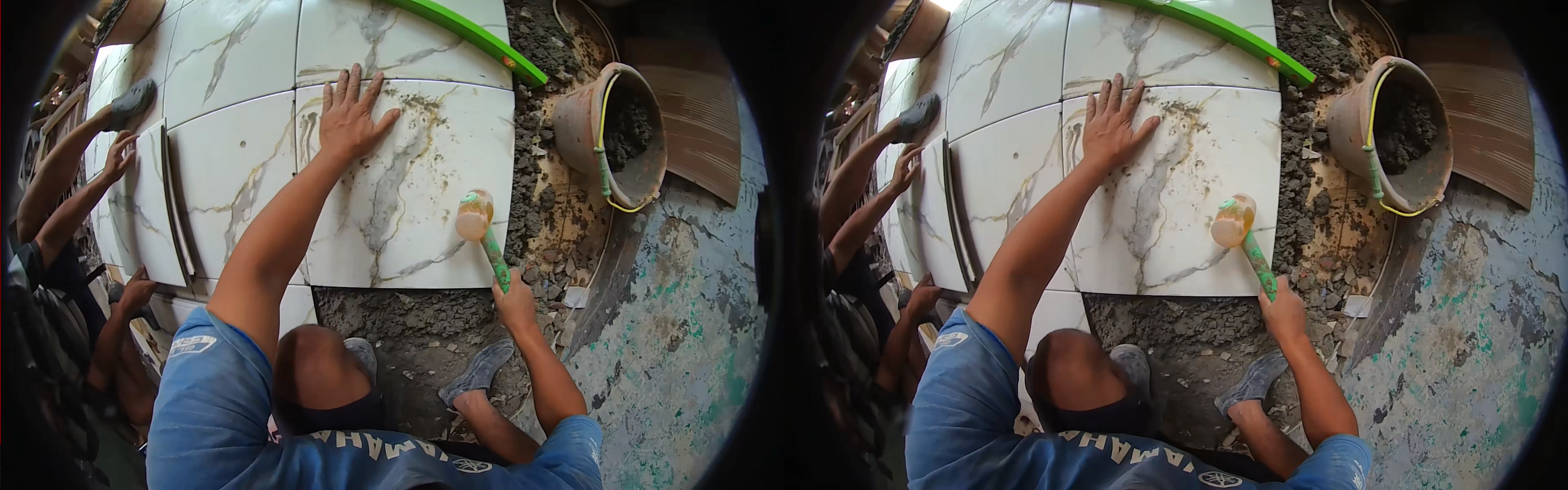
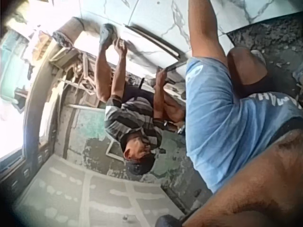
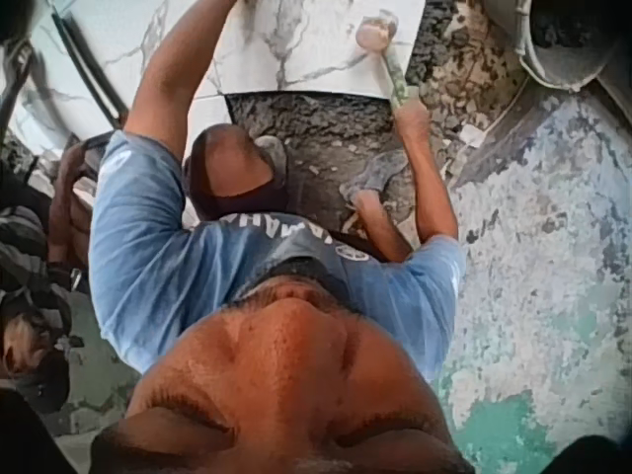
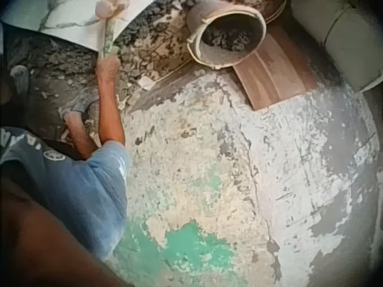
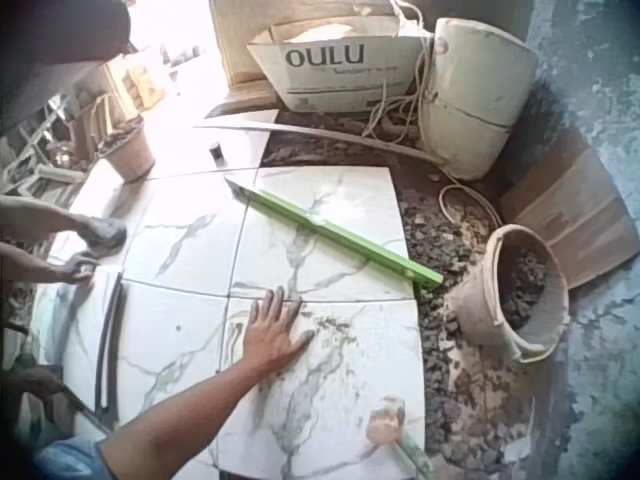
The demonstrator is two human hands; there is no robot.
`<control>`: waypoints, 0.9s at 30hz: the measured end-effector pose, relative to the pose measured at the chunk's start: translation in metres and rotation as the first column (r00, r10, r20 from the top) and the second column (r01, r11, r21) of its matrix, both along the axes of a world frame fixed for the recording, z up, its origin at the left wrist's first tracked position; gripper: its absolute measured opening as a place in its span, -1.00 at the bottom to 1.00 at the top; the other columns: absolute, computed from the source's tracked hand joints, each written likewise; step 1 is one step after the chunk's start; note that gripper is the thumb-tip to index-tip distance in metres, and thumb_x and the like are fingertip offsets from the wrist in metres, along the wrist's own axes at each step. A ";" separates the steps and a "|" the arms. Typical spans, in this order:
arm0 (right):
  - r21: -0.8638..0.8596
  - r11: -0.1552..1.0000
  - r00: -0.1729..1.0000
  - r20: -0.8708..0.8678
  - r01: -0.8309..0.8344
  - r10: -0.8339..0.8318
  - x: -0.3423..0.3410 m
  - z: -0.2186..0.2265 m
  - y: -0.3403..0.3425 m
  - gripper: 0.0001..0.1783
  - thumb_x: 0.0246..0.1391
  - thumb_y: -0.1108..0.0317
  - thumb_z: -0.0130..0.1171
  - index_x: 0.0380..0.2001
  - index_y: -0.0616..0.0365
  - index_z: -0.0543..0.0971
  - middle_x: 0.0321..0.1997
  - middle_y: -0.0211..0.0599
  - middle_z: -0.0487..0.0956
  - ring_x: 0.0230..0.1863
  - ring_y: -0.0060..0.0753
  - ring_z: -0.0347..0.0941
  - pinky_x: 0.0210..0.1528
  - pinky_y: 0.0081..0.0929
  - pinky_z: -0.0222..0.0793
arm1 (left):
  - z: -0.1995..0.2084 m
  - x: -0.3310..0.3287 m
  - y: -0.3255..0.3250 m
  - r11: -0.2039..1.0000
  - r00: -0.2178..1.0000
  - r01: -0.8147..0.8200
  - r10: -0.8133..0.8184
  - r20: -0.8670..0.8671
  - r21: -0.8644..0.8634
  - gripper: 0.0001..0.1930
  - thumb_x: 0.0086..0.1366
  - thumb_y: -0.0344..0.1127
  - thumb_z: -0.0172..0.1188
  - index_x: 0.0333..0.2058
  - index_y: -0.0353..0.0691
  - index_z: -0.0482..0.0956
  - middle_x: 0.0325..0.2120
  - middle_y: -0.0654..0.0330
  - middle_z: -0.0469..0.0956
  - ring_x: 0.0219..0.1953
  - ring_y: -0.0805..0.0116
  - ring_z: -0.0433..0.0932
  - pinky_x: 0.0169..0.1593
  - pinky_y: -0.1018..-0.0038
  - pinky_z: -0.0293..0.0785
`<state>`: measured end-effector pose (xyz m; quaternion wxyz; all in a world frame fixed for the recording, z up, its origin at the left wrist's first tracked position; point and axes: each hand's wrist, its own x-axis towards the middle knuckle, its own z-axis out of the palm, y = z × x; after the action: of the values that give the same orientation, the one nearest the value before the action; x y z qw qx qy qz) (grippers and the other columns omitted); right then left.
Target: Manually installing large floor tiles using adhesive, a rubber mallet, and a spirit level.
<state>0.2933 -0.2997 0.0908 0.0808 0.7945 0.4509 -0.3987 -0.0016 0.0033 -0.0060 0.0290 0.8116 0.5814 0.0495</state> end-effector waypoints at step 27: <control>0.144 0.982 0.864 -0.502 0.125 -0.037 -0.159 0.004 -0.078 -0.60 0.21 0.08 0.11 -0.36 0.29 0.43 -0.59 -0.11 0.46 -0.54 -0.21 0.40 -0.41 -0.24 0.32 | 0.063 -0.152 -0.161 0.802 0.925 0.324 -0.379 -0.009 -0.501 0.42 -0.46 -0.02 0.63 0.43 0.26 -0.09 0.46 0.08 -0.21 0.48 0.01 -0.23 0.47 0.03 -0.18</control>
<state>0.1347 -0.3778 0.0951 -0.1234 0.6874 0.4552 -0.5523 -0.1540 -0.1577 0.0570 0.2111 0.8723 0.4147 -0.1502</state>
